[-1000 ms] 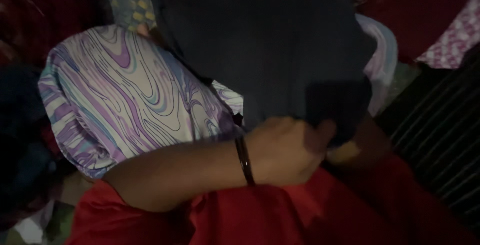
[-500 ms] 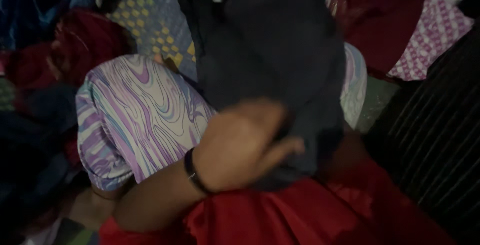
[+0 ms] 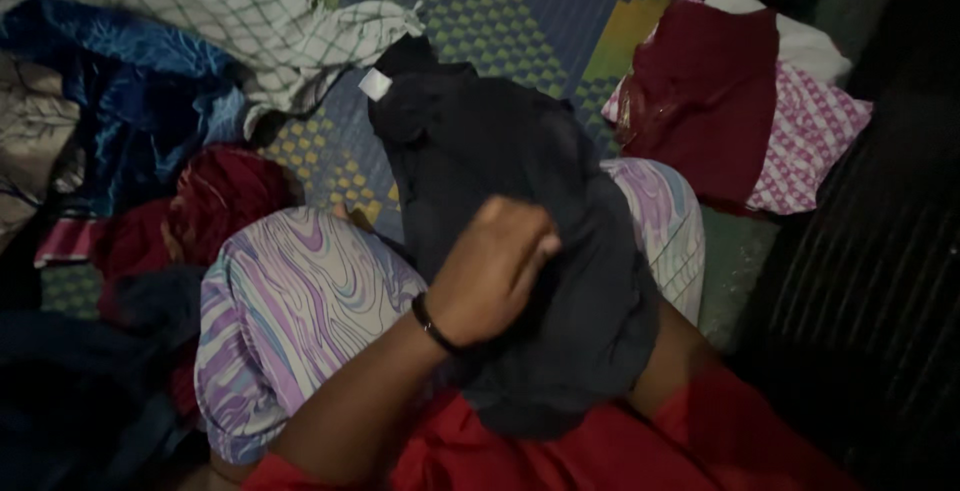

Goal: The person folds a black t-shirt by hand while sitting on a patterned mat. They smooth the fabric, fold the sleeves inward, fold the shirt in half lengthwise, and then fold it again to create a compact rectangle.

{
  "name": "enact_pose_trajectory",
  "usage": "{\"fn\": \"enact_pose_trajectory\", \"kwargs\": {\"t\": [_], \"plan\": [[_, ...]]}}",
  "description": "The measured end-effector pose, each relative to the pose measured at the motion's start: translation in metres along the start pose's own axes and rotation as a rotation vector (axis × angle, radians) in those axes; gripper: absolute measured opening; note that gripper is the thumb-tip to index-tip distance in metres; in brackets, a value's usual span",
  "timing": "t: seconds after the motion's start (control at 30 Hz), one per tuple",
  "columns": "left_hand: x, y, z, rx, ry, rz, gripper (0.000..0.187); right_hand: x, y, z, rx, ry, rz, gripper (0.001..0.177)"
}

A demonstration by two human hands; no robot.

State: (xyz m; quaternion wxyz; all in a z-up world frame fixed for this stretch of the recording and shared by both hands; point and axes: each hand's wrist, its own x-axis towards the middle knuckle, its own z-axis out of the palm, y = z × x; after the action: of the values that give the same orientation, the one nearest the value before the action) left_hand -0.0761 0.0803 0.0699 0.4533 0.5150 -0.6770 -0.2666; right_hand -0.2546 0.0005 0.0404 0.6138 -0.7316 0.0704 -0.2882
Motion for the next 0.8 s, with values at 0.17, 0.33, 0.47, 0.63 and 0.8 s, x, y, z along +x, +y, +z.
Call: {"fn": "enact_pose_trajectory", "kwargs": {"t": [0.17,0.33,0.47,0.63,0.8], "plan": [[-0.012,0.018,0.007,-0.391,-0.492,0.008,0.017,0.006,0.000,-0.006,0.008,0.017,-0.022,0.053],[-0.011,0.031,0.008,-0.299,-0.420,-0.082,0.020,0.003,-0.004,-0.006,0.020,0.030,-0.005,0.054],[0.006,0.018,-0.014,0.225,0.301,0.016,0.033,0.005,0.000,-0.003,0.031,0.066,-0.003,0.055],[0.017,-0.019,-0.036,0.627,0.639,0.006,0.068,0.013,0.012,0.007,0.048,0.097,-0.010,0.056],[0.007,-0.059,-0.045,0.406,0.528,-0.186,0.039,0.021,0.018,0.010,0.074,0.123,-0.024,0.056]]}}
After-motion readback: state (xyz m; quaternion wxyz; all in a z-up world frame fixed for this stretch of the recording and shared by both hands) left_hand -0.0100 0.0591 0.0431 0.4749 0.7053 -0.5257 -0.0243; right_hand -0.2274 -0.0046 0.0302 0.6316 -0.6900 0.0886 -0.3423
